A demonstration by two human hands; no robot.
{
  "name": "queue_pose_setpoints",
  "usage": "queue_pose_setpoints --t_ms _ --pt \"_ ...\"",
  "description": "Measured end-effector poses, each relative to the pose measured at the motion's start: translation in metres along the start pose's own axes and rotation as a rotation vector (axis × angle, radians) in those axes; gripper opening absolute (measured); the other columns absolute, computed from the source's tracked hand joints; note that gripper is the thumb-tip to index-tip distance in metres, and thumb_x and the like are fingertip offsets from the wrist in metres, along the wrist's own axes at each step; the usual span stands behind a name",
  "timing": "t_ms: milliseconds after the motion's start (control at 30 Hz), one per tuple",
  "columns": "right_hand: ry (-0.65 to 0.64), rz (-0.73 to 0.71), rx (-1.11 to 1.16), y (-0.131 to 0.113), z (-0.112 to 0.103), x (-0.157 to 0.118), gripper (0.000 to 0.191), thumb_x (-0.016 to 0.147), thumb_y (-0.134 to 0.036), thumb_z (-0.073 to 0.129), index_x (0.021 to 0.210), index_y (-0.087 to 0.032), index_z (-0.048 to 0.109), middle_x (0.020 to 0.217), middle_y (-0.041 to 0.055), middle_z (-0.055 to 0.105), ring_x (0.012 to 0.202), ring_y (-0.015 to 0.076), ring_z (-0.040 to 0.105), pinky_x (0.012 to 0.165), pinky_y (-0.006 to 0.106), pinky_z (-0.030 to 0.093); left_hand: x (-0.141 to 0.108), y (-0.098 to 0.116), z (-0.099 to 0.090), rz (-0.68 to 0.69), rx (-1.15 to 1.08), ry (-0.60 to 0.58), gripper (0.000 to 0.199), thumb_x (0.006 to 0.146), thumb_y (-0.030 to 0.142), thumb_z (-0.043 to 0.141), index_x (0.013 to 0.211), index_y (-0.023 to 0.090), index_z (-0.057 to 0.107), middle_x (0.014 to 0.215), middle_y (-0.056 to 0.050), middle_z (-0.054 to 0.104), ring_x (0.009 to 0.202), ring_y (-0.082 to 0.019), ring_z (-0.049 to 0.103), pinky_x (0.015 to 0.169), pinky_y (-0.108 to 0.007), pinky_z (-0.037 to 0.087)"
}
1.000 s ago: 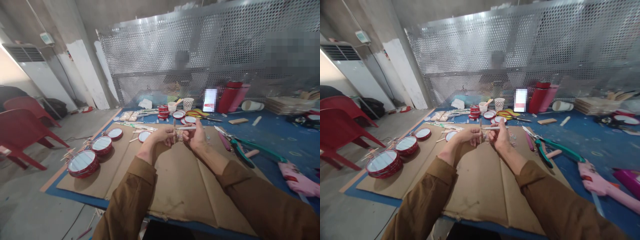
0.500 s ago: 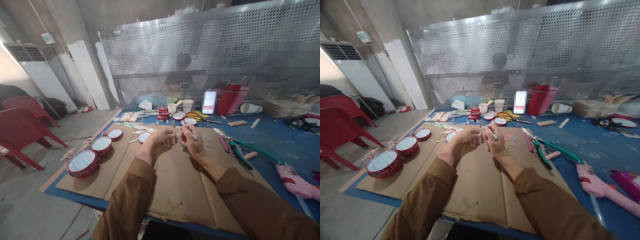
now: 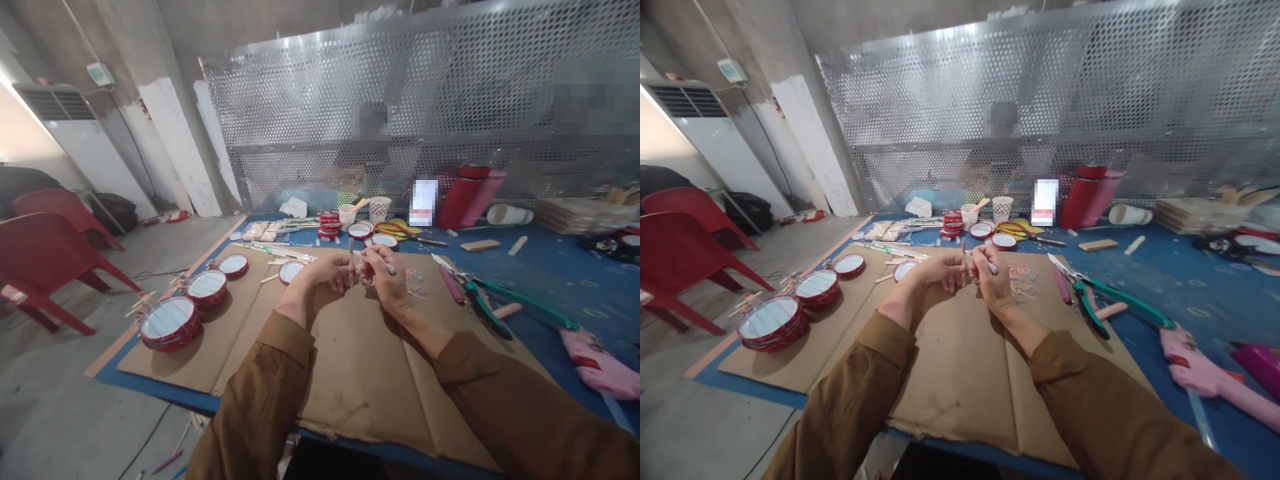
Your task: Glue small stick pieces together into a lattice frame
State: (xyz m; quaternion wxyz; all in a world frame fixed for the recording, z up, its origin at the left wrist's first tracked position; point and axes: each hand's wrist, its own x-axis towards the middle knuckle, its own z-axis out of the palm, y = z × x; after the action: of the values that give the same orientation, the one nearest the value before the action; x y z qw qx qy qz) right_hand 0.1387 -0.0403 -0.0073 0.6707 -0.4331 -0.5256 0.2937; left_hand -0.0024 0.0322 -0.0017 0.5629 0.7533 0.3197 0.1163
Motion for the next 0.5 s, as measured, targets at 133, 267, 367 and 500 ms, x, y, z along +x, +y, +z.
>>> queue_pose_setpoints --t_ms 133,267,367,500 --pt "-0.021 0.005 -0.006 0.0015 -0.0007 0.0003 0.028 0.086 -0.049 0.057 0.078 -0.022 0.056 0.053 -0.0058 0.052 0.043 0.0095 0.047 0.04 0.02 0.035 -0.0009 0.0028 0.0008 0.005 0.003 0.0 0.016 0.097 0.027 0.044 0.085 0.016 0.047 0.064 0.002 0.061 0.049 -0.007 0.059 0.052 -0.016 0.044" --pt "-0.031 0.015 -0.002 0.0021 -0.0014 0.0008 0.029 0.086 -0.049 0.058 0.077 -0.022 0.055 0.053 -0.0055 0.052 0.044 0.0094 0.047 0.039 0.019 0.034 -0.0019 0.0045 0.001 -0.001 0.005 0.014 0.018 0.096 0.029 0.048 0.084 0.015 0.049 0.065 0.001 0.062 0.047 -0.007 0.059 0.05 -0.017 0.043" --pt "-0.029 0.007 0.006 0.0021 -0.0015 0.0008 0.03 0.085 -0.05 0.058 0.076 -0.022 0.055 0.053 -0.0056 0.052 0.043 0.0091 0.046 0.038 0.019 0.034 -0.0016 0.0034 0.0001 -0.003 0.002 0.003 0.021 0.095 0.032 0.051 0.083 0.015 0.049 0.065 0.001 0.062 0.047 -0.007 0.059 0.05 -0.017 0.043" --pt "-0.021 0.018 -0.004 0.0027 -0.0017 0.0009 0.031 0.085 -0.052 0.059 0.078 -0.022 0.056 0.054 -0.0057 0.052 0.043 0.0093 0.047 0.037 0.019 0.034 -0.0009 0.0022 0.0001 0.009 -0.01 0.0 0.02 0.096 0.032 0.048 0.084 0.015 0.047 0.063 0.002 0.061 0.048 -0.006 0.059 0.051 -0.015 0.043"
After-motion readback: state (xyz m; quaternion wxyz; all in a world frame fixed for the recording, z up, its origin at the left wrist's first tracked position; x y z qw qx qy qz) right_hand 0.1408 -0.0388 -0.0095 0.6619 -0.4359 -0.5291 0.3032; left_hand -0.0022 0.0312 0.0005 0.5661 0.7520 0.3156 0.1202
